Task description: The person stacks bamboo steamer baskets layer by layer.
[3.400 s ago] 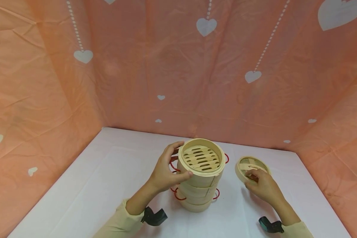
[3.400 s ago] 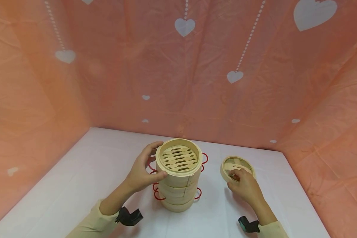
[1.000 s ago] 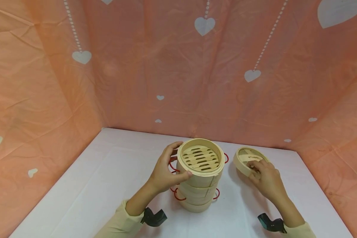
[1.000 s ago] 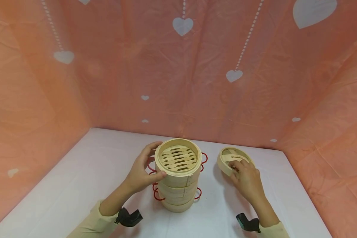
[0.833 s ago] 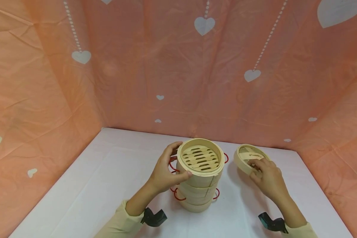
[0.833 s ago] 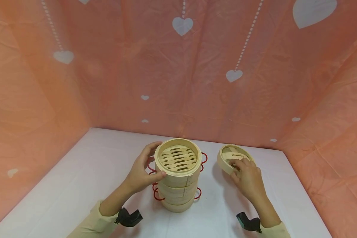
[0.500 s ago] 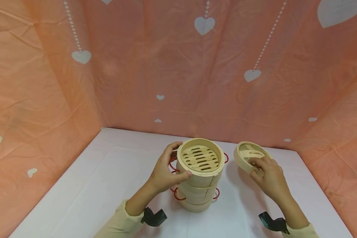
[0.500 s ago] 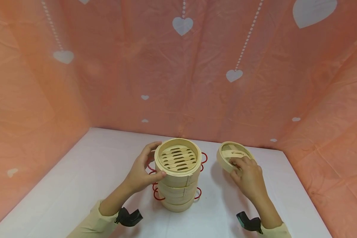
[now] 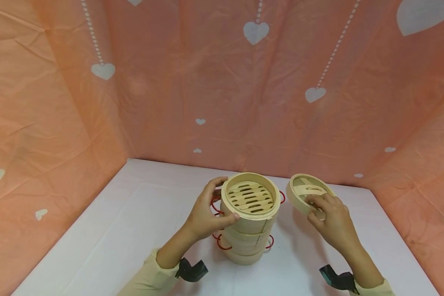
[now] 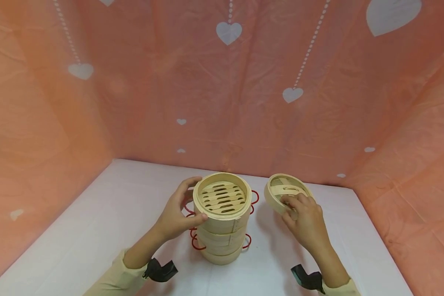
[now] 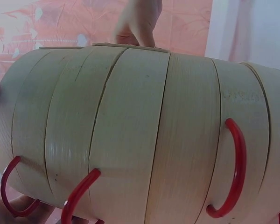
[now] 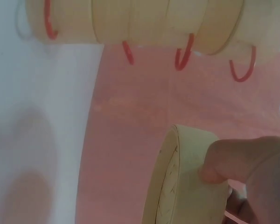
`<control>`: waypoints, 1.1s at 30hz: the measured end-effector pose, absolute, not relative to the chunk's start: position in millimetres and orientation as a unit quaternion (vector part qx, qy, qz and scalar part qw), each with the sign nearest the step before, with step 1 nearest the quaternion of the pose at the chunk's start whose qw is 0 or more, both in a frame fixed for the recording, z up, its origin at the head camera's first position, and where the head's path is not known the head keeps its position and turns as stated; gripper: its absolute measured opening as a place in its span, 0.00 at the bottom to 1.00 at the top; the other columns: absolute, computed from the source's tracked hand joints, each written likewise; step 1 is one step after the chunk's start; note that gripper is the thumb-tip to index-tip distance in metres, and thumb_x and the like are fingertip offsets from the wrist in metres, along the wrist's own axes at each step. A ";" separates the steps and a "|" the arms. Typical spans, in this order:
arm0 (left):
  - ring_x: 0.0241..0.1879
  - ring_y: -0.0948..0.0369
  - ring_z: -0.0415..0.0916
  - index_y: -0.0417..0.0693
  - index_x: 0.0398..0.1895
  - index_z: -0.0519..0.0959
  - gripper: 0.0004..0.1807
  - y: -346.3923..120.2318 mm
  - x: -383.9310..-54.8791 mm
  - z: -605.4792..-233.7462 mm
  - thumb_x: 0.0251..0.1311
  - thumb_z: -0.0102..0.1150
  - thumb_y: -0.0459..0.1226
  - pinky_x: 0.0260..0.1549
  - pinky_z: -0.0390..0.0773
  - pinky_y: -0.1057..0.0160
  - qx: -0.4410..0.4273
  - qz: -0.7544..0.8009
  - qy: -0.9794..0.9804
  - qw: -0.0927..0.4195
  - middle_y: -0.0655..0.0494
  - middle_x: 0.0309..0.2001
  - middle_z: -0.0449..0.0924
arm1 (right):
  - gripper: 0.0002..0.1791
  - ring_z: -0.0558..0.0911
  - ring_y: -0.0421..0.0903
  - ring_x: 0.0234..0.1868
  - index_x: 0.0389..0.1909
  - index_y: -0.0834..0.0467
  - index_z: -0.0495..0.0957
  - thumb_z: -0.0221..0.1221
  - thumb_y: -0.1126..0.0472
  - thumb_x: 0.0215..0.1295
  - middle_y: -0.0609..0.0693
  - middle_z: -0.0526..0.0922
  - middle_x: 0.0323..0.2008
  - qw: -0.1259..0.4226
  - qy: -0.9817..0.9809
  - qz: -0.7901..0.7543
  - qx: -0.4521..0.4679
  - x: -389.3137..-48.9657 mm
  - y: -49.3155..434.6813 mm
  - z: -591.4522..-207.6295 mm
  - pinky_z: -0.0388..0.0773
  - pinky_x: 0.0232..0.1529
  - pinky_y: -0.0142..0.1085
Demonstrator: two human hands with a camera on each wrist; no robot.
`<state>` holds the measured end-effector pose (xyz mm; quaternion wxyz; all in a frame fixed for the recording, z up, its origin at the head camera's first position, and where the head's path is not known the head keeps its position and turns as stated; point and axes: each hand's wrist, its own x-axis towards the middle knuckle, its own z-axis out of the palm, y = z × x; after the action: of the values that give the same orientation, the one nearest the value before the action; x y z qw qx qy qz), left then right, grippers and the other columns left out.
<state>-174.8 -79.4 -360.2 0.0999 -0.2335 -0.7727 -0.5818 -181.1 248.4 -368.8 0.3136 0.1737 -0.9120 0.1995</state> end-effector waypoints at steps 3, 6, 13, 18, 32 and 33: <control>0.59 0.56 0.73 0.51 0.67 0.62 0.46 -78.9 -175.1 -360.0 0.41 0.72 0.40 0.57 0.74 0.52 -0.230 -0.580 -0.775 0.097 0.54 0.63 0.69 | 0.18 0.73 0.48 0.33 0.36 0.54 0.82 0.63 0.70 0.40 0.45 0.76 0.27 0.322 -0.908 0.201 0.180 -180.9 246.5 -366.3 0.65 0.31 0.46; 0.59 0.56 0.73 0.52 0.67 0.62 0.45 -78.7 -175.6 -360.2 0.41 0.72 0.40 0.57 0.73 0.53 -0.229 -0.580 -0.776 0.096 0.55 0.63 0.69 | 0.17 0.73 0.48 0.33 0.36 0.54 0.82 0.62 0.71 0.40 0.45 0.76 0.27 0.329 -0.903 0.204 0.185 -180.9 244.3 -363.4 0.65 0.31 0.46; 0.58 0.54 0.73 0.50 0.67 0.62 0.46 -79.2 -175.7 -358.9 0.41 0.72 0.39 0.58 0.73 0.52 -0.237 -0.592 -0.764 0.098 0.52 0.63 0.68 | 0.17 0.73 0.48 0.33 0.37 0.55 0.82 0.62 0.71 0.42 0.46 0.76 0.27 0.334 -0.899 0.211 0.190 -182.9 237.5 -353.4 0.65 0.33 0.47; 0.58 0.53 0.73 0.49 0.67 0.62 0.46 -79.6 -175.1 -358.1 0.41 0.72 0.40 0.58 0.73 0.52 -0.240 -0.587 -0.767 0.098 0.51 0.63 0.69 | 0.17 0.73 0.49 0.34 0.37 0.56 0.82 0.61 0.71 0.42 0.48 0.77 0.28 0.343 -0.892 0.219 0.196 -184.7 233.0 -344.6 0.65 0.33 0.47; 0.60 0.54 0.69 0.46 0.68 0.61 0.49 -80.5 -176.1 -361.9 0.37 0.75 0.40 0.58 0.73 0.53 -0.243 -0.577 -0.772 0.113 0.51 0.63 0.69 | 0.18 0.72 0.50 0.33 0.38 0.57 0.83 0.61 0.73 0.42 0.50 0.78 0.29 0.365 -0.877 0.216 0.224 -189.2 221.8 -325.3 0.64 0.33 0.44; 0.60 0.55 0.70 0.47 0.68 0.62 0.49 -80.5 -176.1 -361.8 0.37 0.75 0.40 0.58 0.73 0.53 -0.242 -0.575 -0.773 0.113 0.52 0.62 0.70 | 0.18 0.73 0.50 0.33 0.38 0.57 0.83 0.61 0.72 0.42 0.50 0.78 0.29 0.366 -0.877 0.216 0.225 -189.4 221.3 -324.2 0.64 0.33 0.44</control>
<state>-176.1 -80.5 -361.8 0.1130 -0.2424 -0.7735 -0.5747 -189.4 221.3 -324.2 0.3661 0.2247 -0.8769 0.2158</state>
